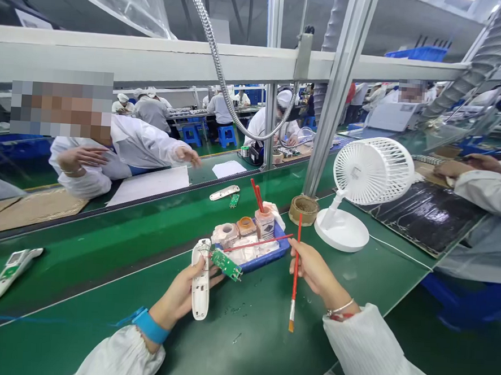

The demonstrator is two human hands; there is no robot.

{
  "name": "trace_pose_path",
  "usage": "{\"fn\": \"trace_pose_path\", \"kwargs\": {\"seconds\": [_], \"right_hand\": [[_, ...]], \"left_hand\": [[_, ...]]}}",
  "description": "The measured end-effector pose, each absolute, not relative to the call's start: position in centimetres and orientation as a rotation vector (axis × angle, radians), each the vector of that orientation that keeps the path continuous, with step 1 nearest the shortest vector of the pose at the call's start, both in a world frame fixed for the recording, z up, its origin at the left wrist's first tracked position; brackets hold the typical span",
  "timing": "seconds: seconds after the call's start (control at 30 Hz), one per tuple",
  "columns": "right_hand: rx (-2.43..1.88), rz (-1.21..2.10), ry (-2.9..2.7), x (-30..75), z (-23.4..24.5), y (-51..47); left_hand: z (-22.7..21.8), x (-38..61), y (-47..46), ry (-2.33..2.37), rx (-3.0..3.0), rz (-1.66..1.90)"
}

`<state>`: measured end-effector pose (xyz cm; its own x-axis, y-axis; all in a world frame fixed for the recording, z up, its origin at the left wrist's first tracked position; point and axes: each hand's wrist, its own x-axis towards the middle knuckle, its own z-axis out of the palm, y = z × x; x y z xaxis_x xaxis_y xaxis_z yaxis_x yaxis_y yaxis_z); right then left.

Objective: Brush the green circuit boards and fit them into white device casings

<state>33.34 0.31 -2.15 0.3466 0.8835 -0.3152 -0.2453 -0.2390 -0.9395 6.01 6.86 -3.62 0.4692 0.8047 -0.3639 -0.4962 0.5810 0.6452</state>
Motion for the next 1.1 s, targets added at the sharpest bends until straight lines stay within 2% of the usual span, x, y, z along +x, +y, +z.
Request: {"fn": "trace_pose_path", "kwargs": {"seconds": [0.27, 0.5, 0.6, 0.73, 0.97, 1.1], "right_hand": [[-1.594, 1.044, -0.646, 37.9, -1.7, 0.9], [-1.620, 0.910, -0.690, 38.1, -0.1, -0.1], [-1.461, 0.789, -0.732, 36.2, 2.4, -1.3], [-0.966, 0.523, -0.842, 31.8, 5.8, -2.7], [-0.637, 0.659, -1.438, 23.6, 5.8, -2.8], [-0.557, 0.690, -1.601, 21.6, 5.1, -2.4]], "left_hand": [[-3.7, 11.9, 8.5, 0.701, 0.521, 0.739], [-3.0, 9.8, 7.4, 0.714, 0.545, 0.863], [-1.8, 7.3, 5.8, 0.715, 0.626, 0.906], [0.0, 4.2, 3.3, 0.781, 0.673, 0.923], [2.0, 0.8, 0.0, 0.855, 0.597, 0.880], [2.7, -0.5, -1.0, 0.871, 0.524, 0.895]]}}
